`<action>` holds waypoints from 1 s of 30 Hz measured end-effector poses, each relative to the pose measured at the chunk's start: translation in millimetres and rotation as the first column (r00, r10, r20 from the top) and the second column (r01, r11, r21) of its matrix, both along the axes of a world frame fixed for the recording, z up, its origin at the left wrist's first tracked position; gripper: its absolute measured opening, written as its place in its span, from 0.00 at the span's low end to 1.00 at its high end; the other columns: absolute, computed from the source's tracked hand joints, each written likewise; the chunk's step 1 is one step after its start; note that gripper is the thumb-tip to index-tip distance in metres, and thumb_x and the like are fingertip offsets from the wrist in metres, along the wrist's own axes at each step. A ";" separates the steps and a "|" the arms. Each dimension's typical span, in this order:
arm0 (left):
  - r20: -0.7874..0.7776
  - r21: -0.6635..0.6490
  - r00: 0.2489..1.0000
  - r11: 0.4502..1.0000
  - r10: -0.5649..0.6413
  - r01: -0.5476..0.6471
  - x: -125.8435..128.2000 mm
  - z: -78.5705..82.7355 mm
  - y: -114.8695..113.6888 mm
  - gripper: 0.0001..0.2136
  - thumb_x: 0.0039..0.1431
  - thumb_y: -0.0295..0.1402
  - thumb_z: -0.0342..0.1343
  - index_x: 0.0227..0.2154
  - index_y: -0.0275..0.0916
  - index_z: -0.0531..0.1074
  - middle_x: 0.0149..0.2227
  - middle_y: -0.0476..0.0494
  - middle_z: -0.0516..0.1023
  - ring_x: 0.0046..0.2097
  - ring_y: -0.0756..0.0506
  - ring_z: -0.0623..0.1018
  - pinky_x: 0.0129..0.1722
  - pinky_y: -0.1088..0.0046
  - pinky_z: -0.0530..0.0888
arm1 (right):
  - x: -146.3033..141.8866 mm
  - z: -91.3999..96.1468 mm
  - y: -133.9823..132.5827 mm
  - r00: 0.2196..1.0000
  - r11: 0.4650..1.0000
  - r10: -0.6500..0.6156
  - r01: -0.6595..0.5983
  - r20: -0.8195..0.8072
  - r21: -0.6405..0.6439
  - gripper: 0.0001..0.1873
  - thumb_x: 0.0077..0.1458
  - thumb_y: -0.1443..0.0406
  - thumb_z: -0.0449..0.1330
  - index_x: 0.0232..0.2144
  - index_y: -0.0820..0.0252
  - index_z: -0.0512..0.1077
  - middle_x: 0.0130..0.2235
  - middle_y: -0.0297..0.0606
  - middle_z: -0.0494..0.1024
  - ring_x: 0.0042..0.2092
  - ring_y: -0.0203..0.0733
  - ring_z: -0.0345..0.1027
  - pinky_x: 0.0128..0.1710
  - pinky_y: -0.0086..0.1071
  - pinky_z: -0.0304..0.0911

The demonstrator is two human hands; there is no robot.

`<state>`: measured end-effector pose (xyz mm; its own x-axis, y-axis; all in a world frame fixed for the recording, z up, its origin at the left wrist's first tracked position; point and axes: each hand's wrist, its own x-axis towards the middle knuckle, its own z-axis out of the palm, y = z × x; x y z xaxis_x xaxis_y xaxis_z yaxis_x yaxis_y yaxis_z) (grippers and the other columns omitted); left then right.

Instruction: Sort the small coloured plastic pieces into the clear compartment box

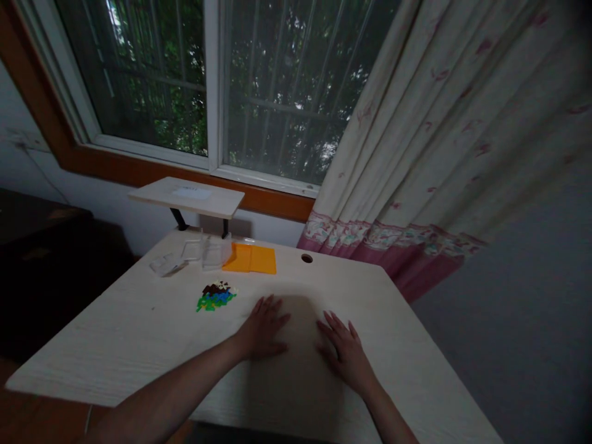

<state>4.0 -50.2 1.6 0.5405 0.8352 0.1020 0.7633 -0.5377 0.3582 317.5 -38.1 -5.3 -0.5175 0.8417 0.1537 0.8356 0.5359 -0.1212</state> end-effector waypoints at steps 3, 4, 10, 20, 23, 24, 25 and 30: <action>0.001 0.004 1.000 1.000 0.021 -0.021 1.6 -1.6 0.2 0.37 0.56 0.60 0.50 0.65 0.49 0.56 0.70 0.38 0.45 0.70 0.29 0.41 0.66 0.43 0.45 | 2.6 -3.5 2.6 1.000 1.000 0.008 -0.008 -0.009 0.006 0.28 0.62 0.52 0.51 0.63 0.45 0.60 0.68 0.39 0.54 0.69 0.51 0.45 0.65 0.61 0.41; 0.002 0.005 1.000 1.000 0.027 -0.027 1.8 -2.2 0.2 0.37 0.55 0.58 0.53 0.65 0.49 0.56 0.70 0.38 0.45 0.70 0.29 0.42 0.66 0.43 0.45 | 3.3 -4.2 3.4 1.000 1.000 0.011 -0.011 -0.011 -0.001 0.28 0.62 0.51 0.51 0.63 0.45 0.60 0.68 0.39 0.54 0.69 0.52 0.46 0.65 0.61 0.42; 0.037 0.037 0.999 0.999 0.029 -0.030 -1.2 -5.8 0.0 0.38 0.53 0.56 0.57 0.64 0.50 0.57 0.70 0.39 0.47 0.70 0.29 0.43 0.65 0.42 0.46 | 9.3 -10.5 6.9 0.999 1.000 0.012 -0.013 -0.053 -0.016 0.28 0.62 0.51 0.51 0.62 0.46 0.61 0.67 0.40 0.57 0.68 0.51 0.49 0.65 0.61 0.43; 0.261 0.280 0.964 0.952 0.046 -0.121 -2.9 8.5 0.6 0.13 0.65 0.36 0.50 0.50 0.44 0.73 0.50 0.42 0.77 0.54 0.42 0.72 0.58 0.56 0.64 | -56.0 25.1 64.3 0.932 0.961 0.259 -0.222 -0.254 0.165 0.20 0.60 0.58 0.57 0.53 0.52 0.72 0.58 0.40 0.72 0.61 0.48 0.62 0.61 0.50 0.57; 0.371 0.413 0.920 0.866 0.122 -0.282 -20.2 22.9 4.4 0.11 0.66 0.33 0.48 0.39 0.40 0.76 0.37 0.41 0.79 0.43 0.44 0.74 0.47 0.61 0.69 | -120.7 45.5 87.6 0.864 0.931 0.365 -0.349 -0.348 0.110 0.20 0.62 0.58 0.55 0.55 0.55 0.70 0.52 0.40 0.76 0.53 0.43 0.70 0.57 0.41 0.63; 0.409 0.445 0.900 0.829 0.148 -0.339 -28.1 26.4 5.4 0.11 0.66 0.33 0.48 0.38 0.39 0.76 0.35 0.41 0.79 0.40 0.44 0.74 0.45 0.62 0.69 | -143.0 49.1 94.1 0.862 0.928 0.367 -0.363 -0.350 0.078 0.21 0.62 0.58 0.54 0.55 0.56 0.69 0.53 0.41 0.76 0.53 0.43 0.70 0.57 0.40 0.63; 0.442 0.467 0.881 0.796 0.168 -0.386 -36.5 28.8 6.1 0.11 0.66 0.33 0.48 0.37 0.38 0.76 0.33 0.41 0.78 0.38 0.45 0.74 0.43 0.64 0.70 | -164.5 50.9 99.5 0.867 0.924 0.374 -0.379 -0.330 0.050 0.21 0.63 0.58 0.54 0.56 0.57 0.69 0.53 0.42 0.76 0.54 0.43 0.69 0.57 0.39 0.62; 0.539 0.427 0.796 0.726 0.275 -0.539 -69.1 24.6 9.0 0.12 0.65 0.35 0.49 0.34 0.39 0.77 0.28 0.43 0.78 0.33 0.47 0.74 0.35 0.70 0.70 | -244.4 40.3 111.5 0.915 0.937 0.348 -0.344 -0.205 0.057 0.24 0.64 0.64 0.50 0.61 0.59 0.62 0.62 0.42 0.66 0.66 0.46 0.52 0.65 0.45 0.47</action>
<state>-65.2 -41.2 26.2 -0.0478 0.6908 0.7214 0.7998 -0.4061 0.4420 73.1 73.4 35.1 -0.7304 0.6114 0.3044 0.5543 0.7910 -0.2589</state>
